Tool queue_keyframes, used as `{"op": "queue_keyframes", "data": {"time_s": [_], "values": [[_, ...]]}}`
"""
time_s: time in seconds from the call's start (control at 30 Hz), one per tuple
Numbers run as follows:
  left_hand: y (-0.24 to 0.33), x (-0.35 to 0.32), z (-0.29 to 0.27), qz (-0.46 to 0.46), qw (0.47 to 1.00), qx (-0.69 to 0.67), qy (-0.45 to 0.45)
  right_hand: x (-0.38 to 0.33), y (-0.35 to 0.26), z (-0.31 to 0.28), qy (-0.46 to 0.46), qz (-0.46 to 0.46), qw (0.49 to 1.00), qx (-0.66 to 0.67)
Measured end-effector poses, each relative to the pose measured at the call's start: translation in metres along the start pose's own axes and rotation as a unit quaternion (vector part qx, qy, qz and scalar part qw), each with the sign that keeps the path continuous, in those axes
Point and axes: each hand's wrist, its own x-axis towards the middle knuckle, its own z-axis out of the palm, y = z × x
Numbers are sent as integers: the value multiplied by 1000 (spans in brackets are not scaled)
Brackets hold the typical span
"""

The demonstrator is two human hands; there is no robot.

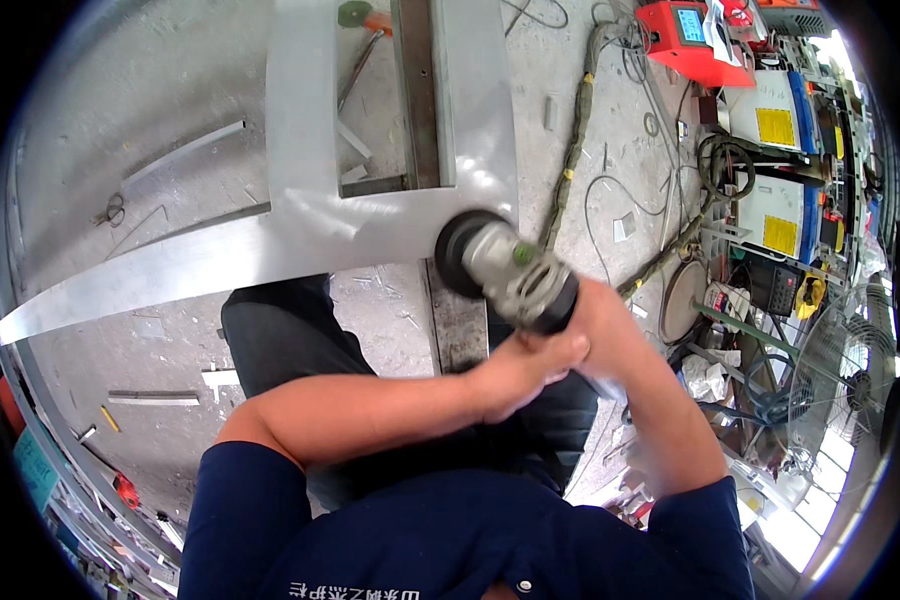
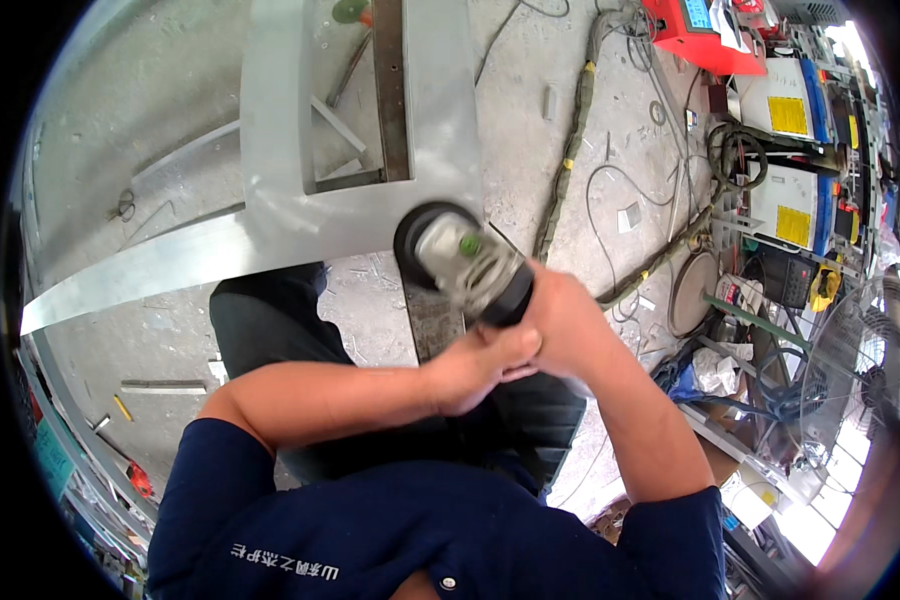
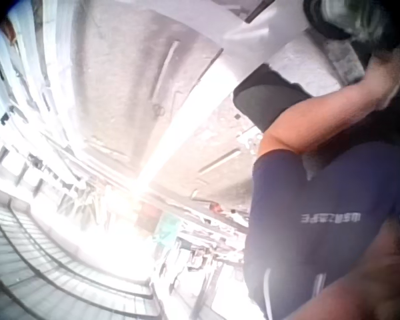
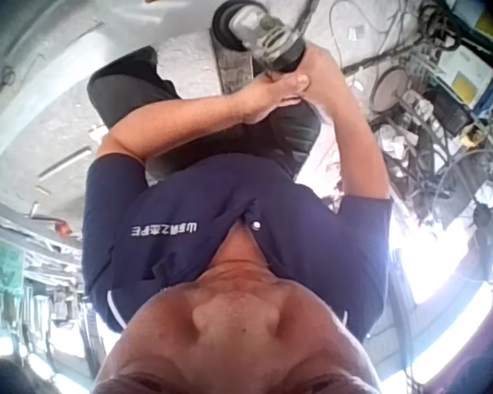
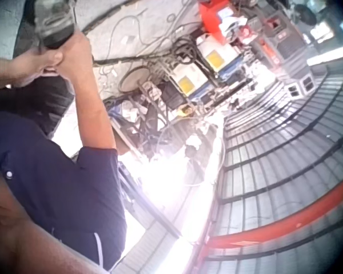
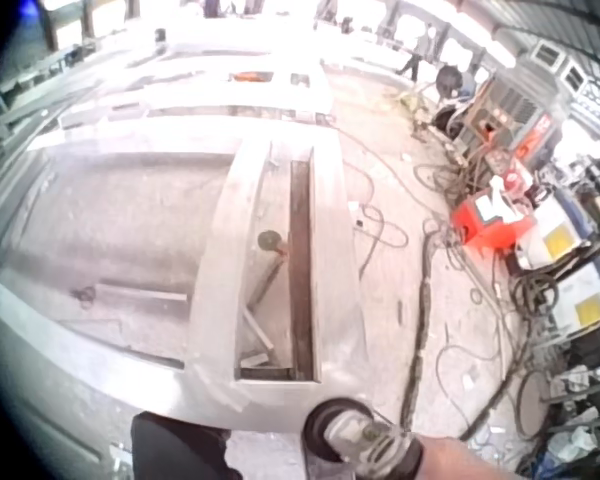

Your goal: The person uses an angle grinder to smooth the edges and surfaces of a large white metal frame. They reposition the frame and continue grinding different sections, then move to a second frame and repeat the process.

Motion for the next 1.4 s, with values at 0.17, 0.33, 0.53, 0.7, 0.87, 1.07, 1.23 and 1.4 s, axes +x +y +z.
{"op": "queue_keyframes", "data": {"time_s": [0.17, 0.33, 0.53, 0.7, 0.87, 1.07, 1.23, 1.4], "values": [[3, 1, 3, -40, 999, 16, -10, -6, 6, -2, 4, 15, 1000, 15], [18, 16, 3, -28, 1000, 6, 4, 3, -1, -12, 13, 58, 998, 1], [1, 6, -1, -95, 995, 15, -30, -15, 6, -4, 11, 30, 999, 22], [14, 3, 5, -91, 995, 36, 9, -9, 5, -7, 15, 62, 997, 33], [-8, -4, 11, -134, 989, 57, -39, -43, 16, 0, 23, 65, 997, 35], [-30, 4, 16, -33, 972, 186, -139, -84, 34, -11, 40, 117, 969, 213], [41, -48, 42, 34, 818, 571, 57, -95, 91, -15, 121, 109, 867, 471], [157, -158, -30, 298, 389, 773, 403, -55, 148, -19, 88, 108, 728, 671]]}}
